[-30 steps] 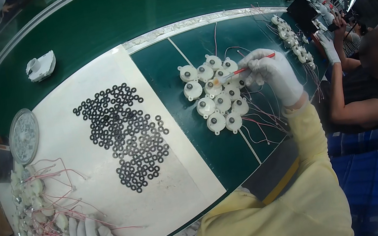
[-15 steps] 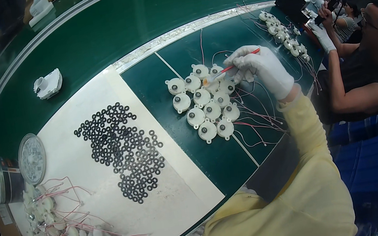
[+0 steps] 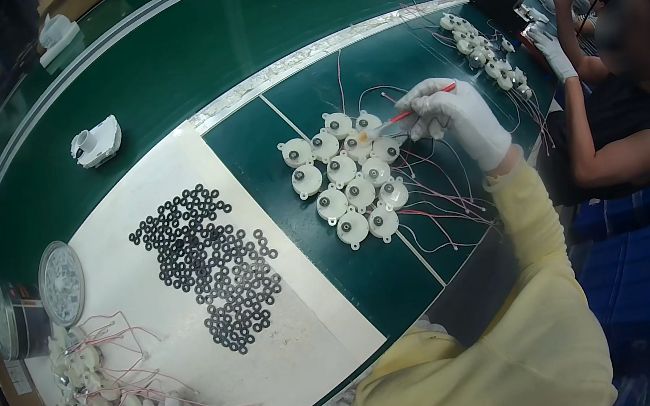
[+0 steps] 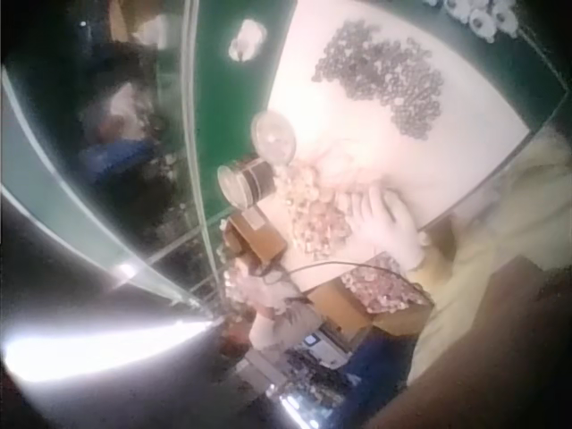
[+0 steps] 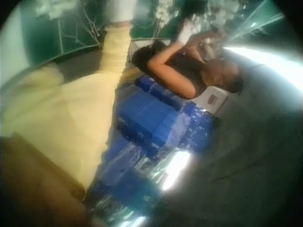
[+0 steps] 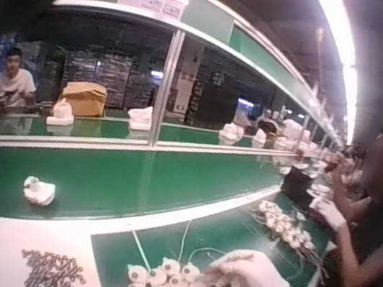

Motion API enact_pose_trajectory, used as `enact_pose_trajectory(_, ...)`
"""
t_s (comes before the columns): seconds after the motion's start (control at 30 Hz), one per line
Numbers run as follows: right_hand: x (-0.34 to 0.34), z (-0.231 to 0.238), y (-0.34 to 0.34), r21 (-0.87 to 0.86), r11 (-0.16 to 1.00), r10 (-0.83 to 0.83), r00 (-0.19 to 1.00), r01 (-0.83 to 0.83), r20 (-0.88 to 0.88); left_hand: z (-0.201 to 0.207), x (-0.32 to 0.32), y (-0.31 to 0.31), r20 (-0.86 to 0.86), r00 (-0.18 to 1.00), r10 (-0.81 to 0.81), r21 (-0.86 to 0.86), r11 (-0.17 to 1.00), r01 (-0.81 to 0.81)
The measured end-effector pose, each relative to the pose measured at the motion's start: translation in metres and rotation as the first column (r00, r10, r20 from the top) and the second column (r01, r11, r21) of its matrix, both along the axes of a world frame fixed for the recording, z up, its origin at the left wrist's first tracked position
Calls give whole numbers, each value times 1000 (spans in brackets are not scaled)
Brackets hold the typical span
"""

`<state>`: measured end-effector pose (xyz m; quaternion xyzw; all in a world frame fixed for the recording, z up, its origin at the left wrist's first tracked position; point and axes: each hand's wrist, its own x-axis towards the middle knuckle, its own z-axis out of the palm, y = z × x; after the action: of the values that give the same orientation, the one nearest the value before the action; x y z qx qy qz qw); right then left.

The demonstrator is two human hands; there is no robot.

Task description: The person applies a silver paste to small white circular components using a red-handled brush. They then pick up small black rings and place them onto the components. The person works at a green assembly table with various parts and tools laid out.

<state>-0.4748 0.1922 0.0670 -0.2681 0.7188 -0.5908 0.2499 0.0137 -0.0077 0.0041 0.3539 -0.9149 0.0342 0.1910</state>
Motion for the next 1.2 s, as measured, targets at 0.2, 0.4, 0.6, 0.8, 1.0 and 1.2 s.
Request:
enact_pose_trajectory(0.2,-9,2,1,-36,999,-39,999,38,-29,1,0,-1,7,1000,-7,6,1000,7)
enact_pose_trajectory(0.4,-11,0,-8,-13,999,-46,999,46,4,1,-1,0,-1,1000,-10,-6,1000,10)
enact_pose_trajectory(0.6,-12,-4,-4,-19,999,-45,998,46,46,2,0,-2,10,999,-33,1,999,33)
enact_pose_trajectory(0.8,-10,-5,0,-20,997,-70,996,71,46,18,-12,0,53,997,-56,-48,997,58)
enact_pose_trajectory(1.0,-11,1,9,4,996,-88,996,88,-26,8,-6,2,-4,1000,7,53,999,-6)
enact_pose_trajectory(1.2,1,11,13,-70,996,-46,999,47,26,0,-1,0,4,999,35,24,999,-35)
